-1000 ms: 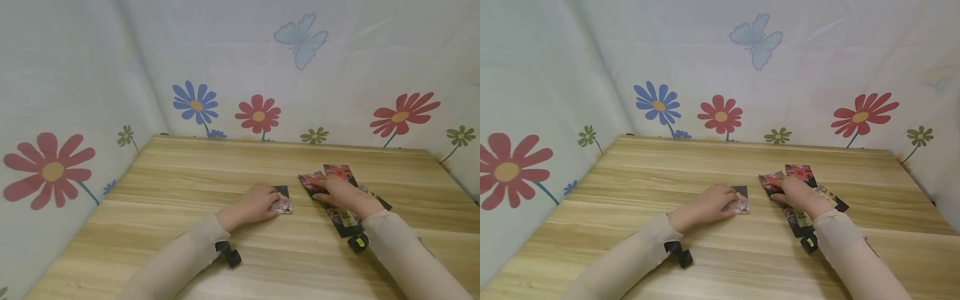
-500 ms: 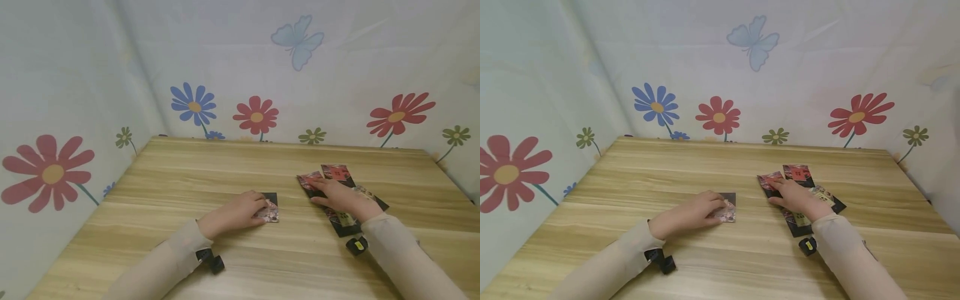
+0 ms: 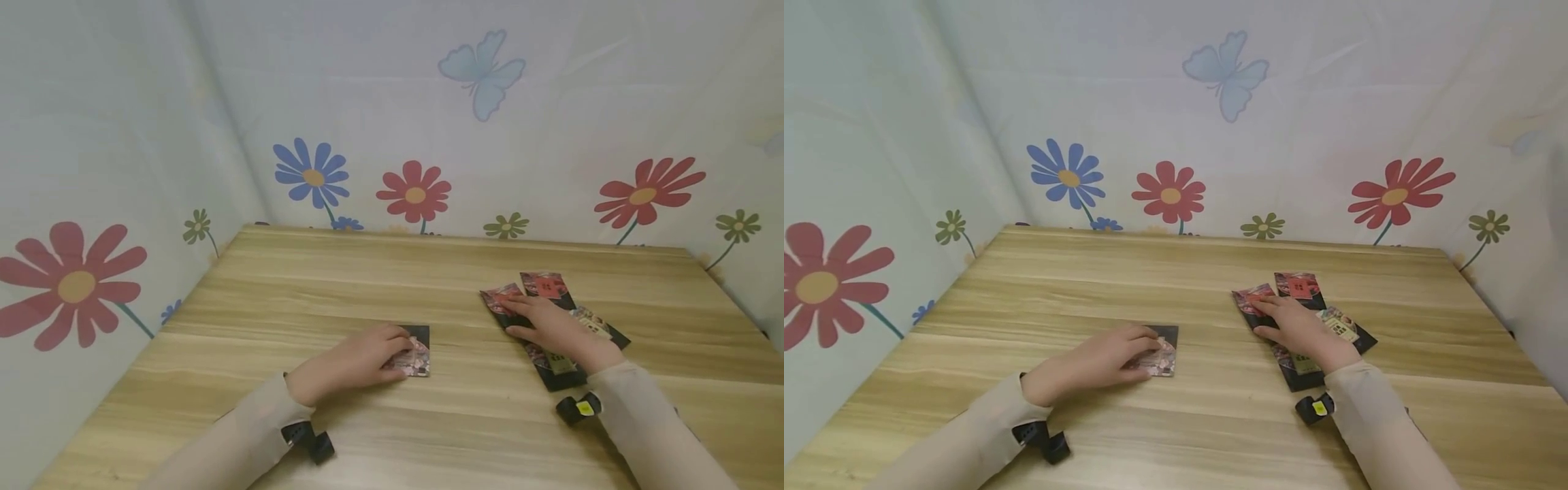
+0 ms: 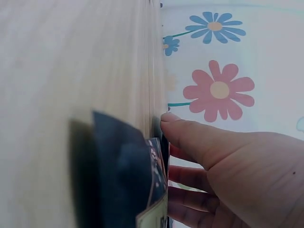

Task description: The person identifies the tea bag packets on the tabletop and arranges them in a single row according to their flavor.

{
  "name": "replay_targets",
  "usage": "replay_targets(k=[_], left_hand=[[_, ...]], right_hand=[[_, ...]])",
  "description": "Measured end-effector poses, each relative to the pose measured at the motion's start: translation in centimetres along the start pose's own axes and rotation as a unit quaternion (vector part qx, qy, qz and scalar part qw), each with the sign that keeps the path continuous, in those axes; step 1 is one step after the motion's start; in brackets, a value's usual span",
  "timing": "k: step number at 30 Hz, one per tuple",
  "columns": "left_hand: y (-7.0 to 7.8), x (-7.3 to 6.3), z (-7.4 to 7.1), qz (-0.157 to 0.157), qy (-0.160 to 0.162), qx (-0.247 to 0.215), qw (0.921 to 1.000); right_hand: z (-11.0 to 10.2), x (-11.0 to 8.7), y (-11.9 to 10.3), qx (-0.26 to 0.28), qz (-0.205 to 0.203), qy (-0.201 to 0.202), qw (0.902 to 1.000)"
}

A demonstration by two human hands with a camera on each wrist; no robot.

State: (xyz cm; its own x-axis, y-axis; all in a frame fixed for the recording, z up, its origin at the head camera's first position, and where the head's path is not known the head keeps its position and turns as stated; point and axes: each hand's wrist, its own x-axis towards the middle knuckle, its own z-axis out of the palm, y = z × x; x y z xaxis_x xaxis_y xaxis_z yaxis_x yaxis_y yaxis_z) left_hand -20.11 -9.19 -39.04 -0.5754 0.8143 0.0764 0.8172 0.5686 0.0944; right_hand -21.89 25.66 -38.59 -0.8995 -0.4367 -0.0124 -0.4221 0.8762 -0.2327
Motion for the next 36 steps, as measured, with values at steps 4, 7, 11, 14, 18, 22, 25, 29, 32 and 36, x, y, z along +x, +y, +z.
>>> replay_targets(k=[4, 7, 11, 14, 18, 22, 25, 29, 32, 36], left_hand=[[-0.3, -0.8, -0.4, -0.006, 0.001, -0.003, 1.0000], [-0.6, -1.2, -0.8, -0.012, -0.004, -0.008, 0.9999], [-0.7, -1.5, -1.3, -0.014, -0.012, -0.009, 0.9998], [-0.7, -1.6, -1.4, -0.012, -0.017, -0.003, 0.9998], [-0.6, -1.9, -1.6, -0.010, -0.024, 0.004, 0.9997], [-0.6, -2.4, -1.6, -0.008, -0.025, 0.008, 0.9996], [-0.7, -2.9, -1.6, -0.006, -0.027, 0.012, 0.9996], [-1.0, -3.5, -1.5, -0.010, -0.026, 0.009, 0.9996], [-1.3, -3.9, -1.5, -0.017, -0.025, 0.004, 0.9995], [-1.4, -4.2, -1.6, -0.023, -0.026, 0.004, 0.9994]], right_hand=[[-0.2, 0.2, 0.0, -0.003, -0.004, 0.008, 1.0000], [-0.3, 0.4, -0.2, -0.002, -0.006, 0.009, 0.9999], [-0.3, 0.6, -0.4, -0.001, -0.007, 0.010, 0.9999], [-0.3, 0.6, -0.5, 0.000, -0.006, 0.011, 0.9999], [-0.2, 0.5, -0.5, 0.000, -0.006, 0.011, 0.9999], [-0.2, 0.3, -0.4, -0.001, -0.005, 0.009, 1.0000], [-0.2, 0.2, -0.3, -0.002, -0.005, 0.009, 1.0000], [-0.1, 0.1, -0.1, -0.002, -0.004, 0.009, 0.9999], [0.0, 0.0, 0.0, -0.001, -0.003, 0.009, 1.0000], [0.0, -0.1, 0.1, -0.002, -0.003, 0.008, 1.0000]])
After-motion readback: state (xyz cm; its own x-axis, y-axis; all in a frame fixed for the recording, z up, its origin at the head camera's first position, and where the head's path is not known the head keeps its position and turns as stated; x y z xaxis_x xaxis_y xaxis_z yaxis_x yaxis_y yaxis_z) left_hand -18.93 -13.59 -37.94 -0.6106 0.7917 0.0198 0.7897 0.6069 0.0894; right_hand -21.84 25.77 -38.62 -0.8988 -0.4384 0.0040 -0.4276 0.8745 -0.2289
